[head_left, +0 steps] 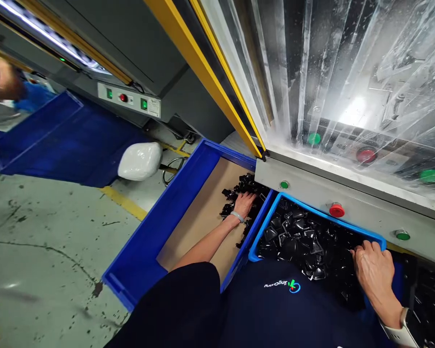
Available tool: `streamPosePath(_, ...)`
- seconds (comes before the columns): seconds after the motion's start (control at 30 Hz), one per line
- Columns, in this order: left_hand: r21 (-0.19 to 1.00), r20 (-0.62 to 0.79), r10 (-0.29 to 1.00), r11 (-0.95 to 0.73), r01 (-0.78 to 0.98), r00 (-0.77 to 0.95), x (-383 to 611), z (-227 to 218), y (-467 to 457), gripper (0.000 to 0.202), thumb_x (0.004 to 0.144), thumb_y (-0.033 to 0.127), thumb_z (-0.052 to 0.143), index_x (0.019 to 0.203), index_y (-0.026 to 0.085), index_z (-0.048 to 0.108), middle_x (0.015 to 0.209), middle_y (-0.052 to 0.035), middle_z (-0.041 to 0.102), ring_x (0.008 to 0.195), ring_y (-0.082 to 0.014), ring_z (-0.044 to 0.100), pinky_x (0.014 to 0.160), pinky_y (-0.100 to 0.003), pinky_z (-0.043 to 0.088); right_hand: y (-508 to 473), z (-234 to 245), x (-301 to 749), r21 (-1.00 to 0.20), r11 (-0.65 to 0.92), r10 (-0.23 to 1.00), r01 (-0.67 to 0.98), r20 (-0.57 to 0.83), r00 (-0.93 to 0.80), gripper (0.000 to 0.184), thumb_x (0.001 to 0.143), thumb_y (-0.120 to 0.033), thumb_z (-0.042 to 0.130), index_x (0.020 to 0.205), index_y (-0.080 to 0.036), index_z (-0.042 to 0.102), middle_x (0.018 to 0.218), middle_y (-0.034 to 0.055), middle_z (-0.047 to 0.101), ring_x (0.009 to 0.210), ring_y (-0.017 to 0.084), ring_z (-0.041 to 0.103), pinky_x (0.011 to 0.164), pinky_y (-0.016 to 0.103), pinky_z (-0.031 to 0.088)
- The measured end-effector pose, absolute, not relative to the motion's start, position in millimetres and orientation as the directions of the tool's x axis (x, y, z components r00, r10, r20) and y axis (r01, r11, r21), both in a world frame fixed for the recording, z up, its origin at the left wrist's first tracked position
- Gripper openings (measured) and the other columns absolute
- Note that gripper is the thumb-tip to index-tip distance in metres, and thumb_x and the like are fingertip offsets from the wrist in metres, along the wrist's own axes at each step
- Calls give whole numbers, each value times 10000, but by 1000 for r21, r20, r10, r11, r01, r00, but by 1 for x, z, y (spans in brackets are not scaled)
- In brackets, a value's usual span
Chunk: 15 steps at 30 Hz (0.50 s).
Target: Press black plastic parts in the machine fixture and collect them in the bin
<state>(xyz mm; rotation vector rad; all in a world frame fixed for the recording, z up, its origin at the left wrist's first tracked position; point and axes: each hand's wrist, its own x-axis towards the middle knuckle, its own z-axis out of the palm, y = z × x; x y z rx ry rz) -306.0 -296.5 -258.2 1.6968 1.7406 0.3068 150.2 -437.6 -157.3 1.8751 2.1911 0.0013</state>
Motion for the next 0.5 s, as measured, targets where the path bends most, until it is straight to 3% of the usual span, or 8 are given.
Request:
streamPosePath(0.13,687,-319,948,227,690,6,-308,-247,-302,218,731,65,683,896,195,625,944,-107,667,1166,-353,561,1165,-525,338,-441,-148,155,65,129,984,989,-130,-120,437,1076,-295,381,799,-197,705,837,108,658,808,266,622,681,405,447)
streamPosePath(0.23,756,-340,933,345,556,-117,-310,-234,-310,205,778,189,740,953,189,634,948,-89,648,1149,-326,580,1106,-491,427,-444,-132,161,-155,76,996,985,-41,-84,517,1114,-485,332,987,-227,761,878,78,681,817,226,685,663,346,515)
streamPosePath(0.33,818,-396,896,444,366,-202,-310,-213,-314,250,904,364,666,1041,157,639,971,-98,663,976,-265,656,907,-421,554,-442,-114,162,-422,-27,995,906,-99,-17,496,1072,-643,431,1140,-288,770,932,41,755,689,178,707,589,292,540)
streamPosePath(0.43,876,-465,869,479,53,-172,-299,-184,-313,378,962,424,618,1126,89,675,1007,-148,708,818,-215,685,745,-354,576,-431,-95,150,-629,-76,985,774,-169,-41,389,1044,-606,555,1237,-328,747,1030,2,814,695,157,744,599,255,573)
streamPosePath(0.5,847,-508,859,486,-216,-60,-282,-163,-311,408,945,395,692,1186,66,711,1027,-161,734,783,-200,694,693,-318,567,-420,-83,134,-708,-16,987,706,-122,-101,331,1038,-554,597,1225,-329,751,1107,-3,820,773,160,769,587,243,574)
